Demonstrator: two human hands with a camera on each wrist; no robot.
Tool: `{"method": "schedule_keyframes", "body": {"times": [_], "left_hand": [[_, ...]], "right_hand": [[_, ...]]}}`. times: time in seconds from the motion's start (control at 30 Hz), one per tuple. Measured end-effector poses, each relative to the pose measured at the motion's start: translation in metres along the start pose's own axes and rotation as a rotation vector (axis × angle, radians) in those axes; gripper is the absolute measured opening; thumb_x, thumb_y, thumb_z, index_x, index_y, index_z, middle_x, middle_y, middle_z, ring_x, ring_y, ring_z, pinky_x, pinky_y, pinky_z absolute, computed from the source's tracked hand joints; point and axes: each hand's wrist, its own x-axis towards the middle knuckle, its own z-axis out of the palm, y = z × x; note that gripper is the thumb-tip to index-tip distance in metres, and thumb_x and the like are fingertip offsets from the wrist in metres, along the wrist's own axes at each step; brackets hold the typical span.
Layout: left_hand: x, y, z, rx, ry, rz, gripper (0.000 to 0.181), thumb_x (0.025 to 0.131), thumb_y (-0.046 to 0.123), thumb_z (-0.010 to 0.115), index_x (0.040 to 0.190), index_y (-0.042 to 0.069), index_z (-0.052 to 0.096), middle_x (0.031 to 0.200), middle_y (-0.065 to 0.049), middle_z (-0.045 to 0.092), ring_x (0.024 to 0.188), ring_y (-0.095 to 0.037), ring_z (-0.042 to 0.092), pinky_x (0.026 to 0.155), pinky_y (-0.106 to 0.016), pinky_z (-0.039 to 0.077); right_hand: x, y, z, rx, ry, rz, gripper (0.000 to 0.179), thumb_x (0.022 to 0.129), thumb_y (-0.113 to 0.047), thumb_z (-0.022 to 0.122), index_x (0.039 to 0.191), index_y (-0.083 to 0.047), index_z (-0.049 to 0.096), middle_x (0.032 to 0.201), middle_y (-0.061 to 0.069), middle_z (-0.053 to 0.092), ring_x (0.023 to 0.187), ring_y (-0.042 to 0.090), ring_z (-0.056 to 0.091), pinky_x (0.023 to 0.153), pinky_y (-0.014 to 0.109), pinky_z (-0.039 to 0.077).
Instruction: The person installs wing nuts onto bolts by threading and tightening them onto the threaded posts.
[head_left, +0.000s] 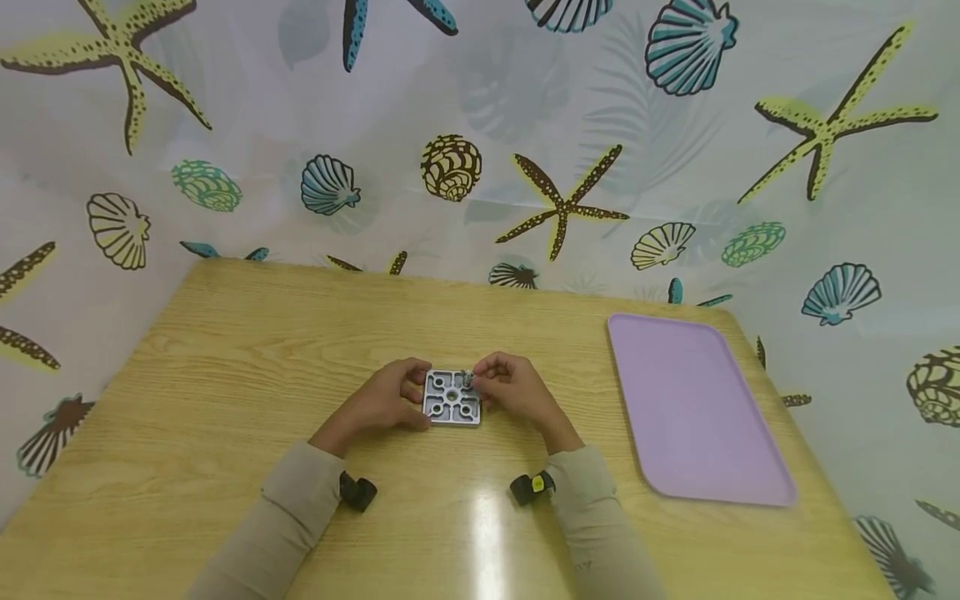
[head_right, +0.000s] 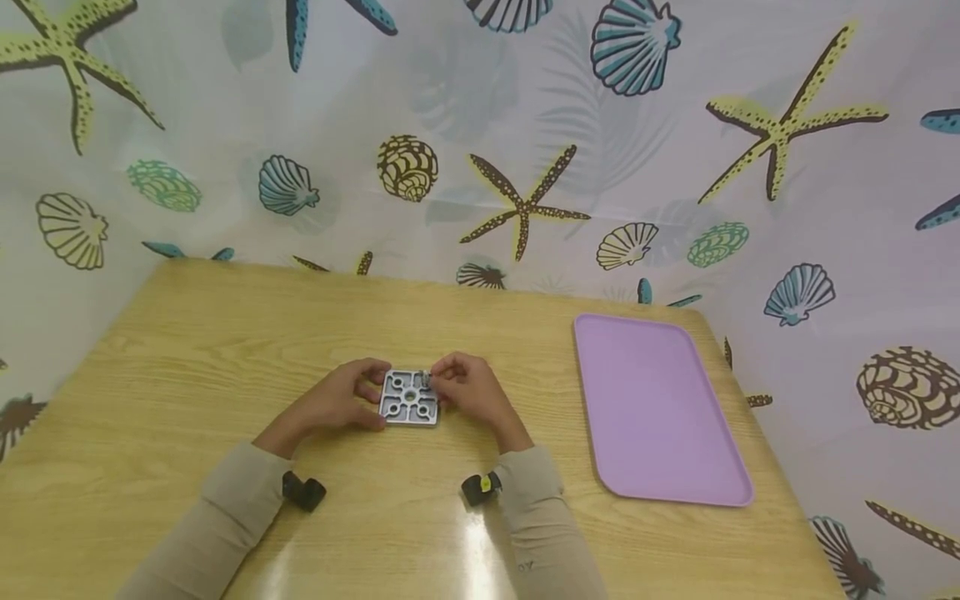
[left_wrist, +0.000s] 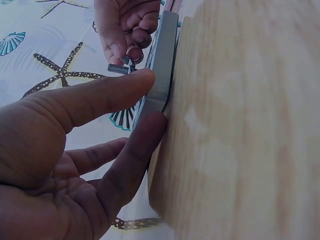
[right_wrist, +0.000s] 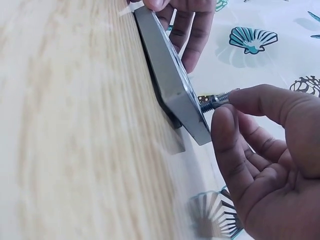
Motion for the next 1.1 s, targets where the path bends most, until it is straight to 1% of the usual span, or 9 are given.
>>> {"method": "schedule_keyframes", "body": {"times": [0.17,0.27,0.37,0.5,0.63,0.8,0.87,0.97,1.1], "left_hand": [[-0.0008,0.0013,0.0007,-0.010,0.005,-0.012,0.080,0.074,0.002,0.084,0.144,0.002,0.046,0.130,-0.016,0.055,0.107,-0.023,0.061,0.081,-0.029,0.054],[-0.0009,0.0016,0.0011,-0.012,0.004,-0.024,0.080,0.074,0.001,0.084,0.144,0.003,0.045,0.131,-0.016,0.055,0.107,-0.023,0.061,0.081,-0.029,0.055],[-0.0003,0.0014,0.0018,-0.012,0.000,-0.026,0.081,0.074,0.001,0.085,0.145,0.002,0.045,0.132,-0.016,0.054,0.107,-0.022,0.061,0.081,-0.029,0.055],[0.0003,0.0008,0.0014,-0.008,-0.003,-0.023,0.081,0.075,0.002,0.084,0.145,0.002,0.044,0.132,-0.016,0.054,0.108,-0.023,0.061,0.082,-0.028,0.054],[0.0011,0.0006,0.0007,-0.010,-0.002,-0.024,0.081,0.075,0.002,0.084,0.145,0.003,0.044,0.132,-0.016,0.054,0.108,-0.023,0.060,0.082,-0.029,0.054],[0.0018,0.0005,0.0010,-0.014,-0.006,-0.028,0.082,0.074,0.001,0.085,0.146,0.003,0.044,0.131,-0.016,0.053,0.106,-0.022,0.059,0.079,-0.028,0.054],[0.0017,0.0003,0.0009,-0.022,-0.006,-0.032,0.082,0.074,0.000,0.084,0.146,0.003,0.044,0.132,-0.015,0.053,0.106,-0.023,0.059,0.078,-0.028,0.054],[0.0014,0.0003,0.0007,-0.029,-0.005,-0.037,0.082,0.075,0.000,0.084,0.146,0.004,0.044,0.132,-0.015,0.053,0.107,-0.023,0.059,0.078,-0.028,0.055],[0.0010,0.0009,0.0006,-0.033,-0.002,-0.047,0.081,0.075,-0.001,0.083,0.145,0.004,0.044,0.131,-0.014,0.053,0.107,-0.023,0.059,0.078,-0.028,0.056]], "right_hand": [[0.0020,0.0008,0.0045,0.010,-0.025,-0.015,0.033,0.091,0.000,0.065,0.122,0.006,0.059,0.086,0.003,0.065,0.069,0.008,0.061,0.061,0.022,0.054],[0.0017,0.0007,0.0061,-0.003,-0.040,-0.020,0.036,0.091,0.001,0.065,0.126,0.005,0.059,0.084,0.003,0.065,0.066,0.008,0.060,0.059,0.021,0.053],[0.0004,0.0005,0.0058,-0.028,-0.036,-0.017,0.033,0.091,0.000,0.065,0.123,0.005,0.061,0.085,0.005,0.066,0.065,0.008,0.060,0.059,0.021,0.053],[-0.0001,0.0006,0.0022,-0.056,-0.004,-0.011,0.026,0.091,-0.002,0.064,0.116,0.005,0.065,0.089,0.011,0.068,0.067,0.009,0.061,0.061,0.023,0.054],[-0.0006,-0.0016,-0.0011,-0.057,0.021,0.012,0.020,0.093,-0.004,0.065,0.111,0.006,0.066,0.093,0.013,0.068,0.070,0.009,0.061,0.066,0.025,0.056],[-0.0007,-0.0029,-0.0028,-0.065,0.026,0.023,0.017,0.095,-0.006,0.064,0.106,0.007,0.067,0.095,0.017,0.070,0.069,0.008,0.060,0.066,0.023,0.055],[-0.0008,-0.0022,-0.0029,-0.064,0.020,0.019,0.016,0.095,-0.005,0.064,0.104,0.008,0.066,0.094,0.017,0.069,0.068,0.008,0.059,0.065,0.023,0.055],[-0.0006,-0.0015,-0.0020,-0.045,0.007,0.016,0.015,0.094,-0.003,0.065,0.104,0.008,0.065,0.091,0.011,0.067,0.069,0.008,0.060,0.065,0.022,0.055],[0.0009,-0.0017,0.0007,-0.030,-0.011,0.001,0.022,0.093,-0.003,0.065,0.112,0.006,0.061,0.088,0.007,0.064,0.070,0.009,0.060,0.063,0.023,0.054]]}}
